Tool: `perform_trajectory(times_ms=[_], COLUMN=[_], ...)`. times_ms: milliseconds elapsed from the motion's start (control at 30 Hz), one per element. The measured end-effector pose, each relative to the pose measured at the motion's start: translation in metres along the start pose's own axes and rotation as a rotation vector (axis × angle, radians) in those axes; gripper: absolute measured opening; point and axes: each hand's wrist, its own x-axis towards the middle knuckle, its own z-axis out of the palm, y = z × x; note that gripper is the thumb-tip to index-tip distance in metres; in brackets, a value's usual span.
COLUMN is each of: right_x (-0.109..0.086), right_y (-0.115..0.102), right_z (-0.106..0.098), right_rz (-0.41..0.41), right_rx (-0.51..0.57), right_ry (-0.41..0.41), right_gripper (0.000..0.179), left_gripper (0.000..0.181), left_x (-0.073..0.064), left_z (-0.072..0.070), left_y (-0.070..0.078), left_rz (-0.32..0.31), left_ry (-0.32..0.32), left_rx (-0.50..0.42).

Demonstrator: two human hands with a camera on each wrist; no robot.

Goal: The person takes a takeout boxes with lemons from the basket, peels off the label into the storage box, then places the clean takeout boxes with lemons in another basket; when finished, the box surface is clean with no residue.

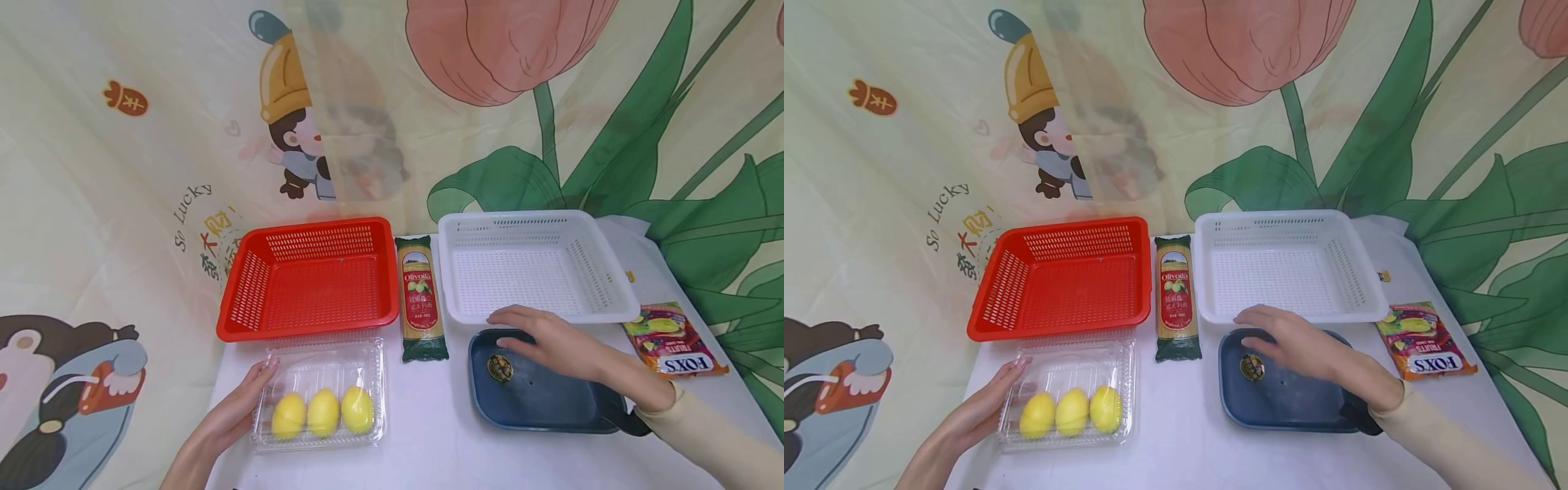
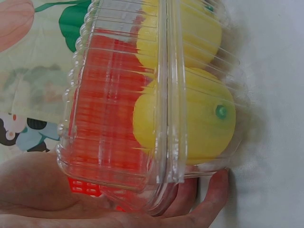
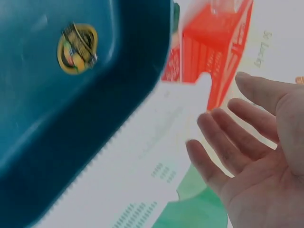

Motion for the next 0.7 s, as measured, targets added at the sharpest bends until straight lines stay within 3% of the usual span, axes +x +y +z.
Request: perform_trajectory(times_ms=[467,700], right_x=[0.029,0.032], right_y=[0.036,0.069], right_z=[-0.048,-0.067], right_rz=[0.028,0.129], right_rx=[-0.066,-0.105], right_ry=[0.128,0.143], right_gripper=[0.041,0.042], left_gripper=[0.093,0.093], left_x=[0.001,0.001], left_z=[0.000,0.000], left_y=[-0.003,-0.003], left_rz=[0.010,0.019], left_ry=[0.000,0.006], left_rx=[-0.023,-0.023])
